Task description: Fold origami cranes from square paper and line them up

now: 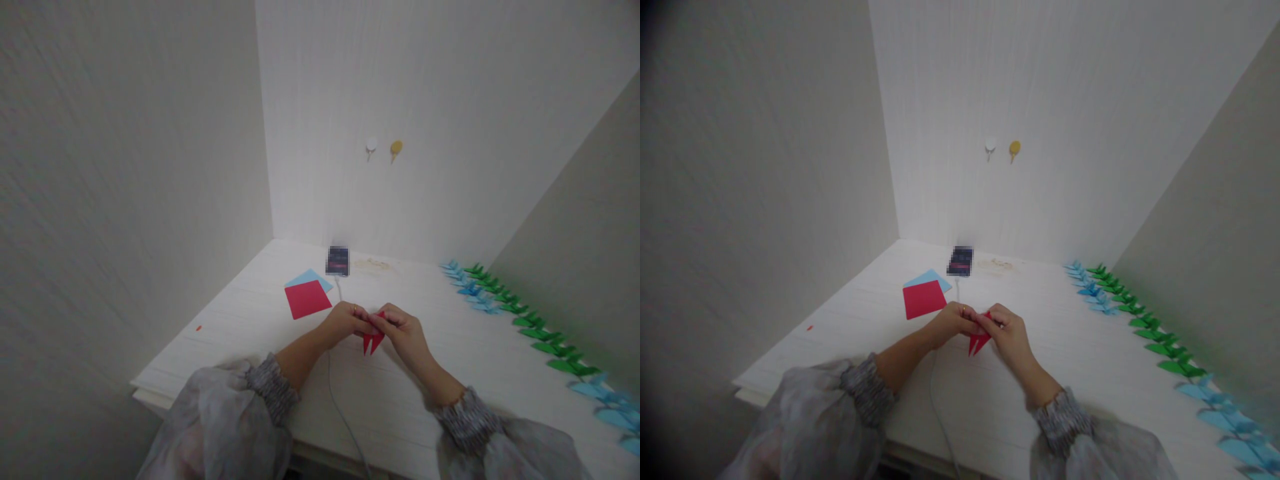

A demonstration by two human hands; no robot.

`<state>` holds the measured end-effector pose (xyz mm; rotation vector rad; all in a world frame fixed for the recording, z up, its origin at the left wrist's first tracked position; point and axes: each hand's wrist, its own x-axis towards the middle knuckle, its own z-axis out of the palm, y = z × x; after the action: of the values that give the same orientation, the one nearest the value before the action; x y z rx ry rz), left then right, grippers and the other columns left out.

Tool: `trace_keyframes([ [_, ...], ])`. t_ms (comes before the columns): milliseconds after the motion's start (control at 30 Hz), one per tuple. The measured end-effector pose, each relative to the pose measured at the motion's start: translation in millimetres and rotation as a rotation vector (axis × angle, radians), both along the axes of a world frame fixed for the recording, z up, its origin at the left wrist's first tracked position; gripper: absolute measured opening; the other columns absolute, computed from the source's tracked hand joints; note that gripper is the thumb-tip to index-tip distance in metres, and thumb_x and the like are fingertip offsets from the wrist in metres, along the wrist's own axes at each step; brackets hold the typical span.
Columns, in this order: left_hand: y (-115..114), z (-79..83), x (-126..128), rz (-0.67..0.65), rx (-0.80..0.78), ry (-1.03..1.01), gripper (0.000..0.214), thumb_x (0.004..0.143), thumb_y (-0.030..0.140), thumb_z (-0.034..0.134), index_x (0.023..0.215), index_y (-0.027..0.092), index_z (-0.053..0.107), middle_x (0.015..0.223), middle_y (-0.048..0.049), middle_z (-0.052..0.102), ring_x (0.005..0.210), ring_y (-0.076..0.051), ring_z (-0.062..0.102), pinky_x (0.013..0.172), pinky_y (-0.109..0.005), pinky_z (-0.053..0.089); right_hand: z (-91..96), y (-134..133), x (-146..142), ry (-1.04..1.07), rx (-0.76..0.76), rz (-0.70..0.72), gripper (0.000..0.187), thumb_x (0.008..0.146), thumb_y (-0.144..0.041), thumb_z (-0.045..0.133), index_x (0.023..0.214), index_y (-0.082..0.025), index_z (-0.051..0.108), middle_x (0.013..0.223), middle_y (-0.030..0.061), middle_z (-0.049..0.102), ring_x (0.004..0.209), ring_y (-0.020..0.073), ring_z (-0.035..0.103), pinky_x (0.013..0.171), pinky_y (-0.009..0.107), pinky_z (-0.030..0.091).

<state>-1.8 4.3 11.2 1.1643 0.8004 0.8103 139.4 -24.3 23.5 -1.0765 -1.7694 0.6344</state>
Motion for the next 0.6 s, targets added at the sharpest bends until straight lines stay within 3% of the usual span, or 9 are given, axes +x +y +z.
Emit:
trace_keyframes([
  [200,-0.4,-0.3,1.5,-0.001,0.031,0.017,0.023,0.039,0.02,0.071,0.055,0.01,0.058,0.052,0.0,0.059,0.05,-0.01,0.053,0.056,-0.024,0.041,1.9,-2.2,0.4,0.052,0.006,0.041,0.034,0.08,-0.032,0.044,0.052,-0.017,0.054,0.059,0.0006,0.048,0.058,0.0125,0.046,0.055,0.025,0.037],
  [367,-0.1,-3.0,0.2,-0.004,0.091,0.046,0.023,0.041,0.019,0.07,0.06,0.01,0.062,0.054,0.0002,0.059,0.049,-0.009,0.052,0.056,-0.024,0.041,3.8,-2.1,0.2,0.089,0.011,0.069,0.028,0.082,-0.031,0.039,0.069,-0.018,0.06,0.07,0.0032,0.052,0.069,0.0151,0.049,0.063,0.027,0.039],
  [600,3.2,-6.9,-2.0,0.01,0.162,0.135,0.026,0.044,0.023,0.07,0.066,0.01,0.064,0.06,-0.0024,0.062,0.055,-0.012,0.054,0.059,-0.025,0.042,2.9,0.6,5.3,0.102,-0.007,0.037,0.022,0.08,-0.031,0.043,0.074,-0.018,0.059,0.072,0.0027,0.053,0.07,0.0148,0.05,0.062,0.025,0.04],
])
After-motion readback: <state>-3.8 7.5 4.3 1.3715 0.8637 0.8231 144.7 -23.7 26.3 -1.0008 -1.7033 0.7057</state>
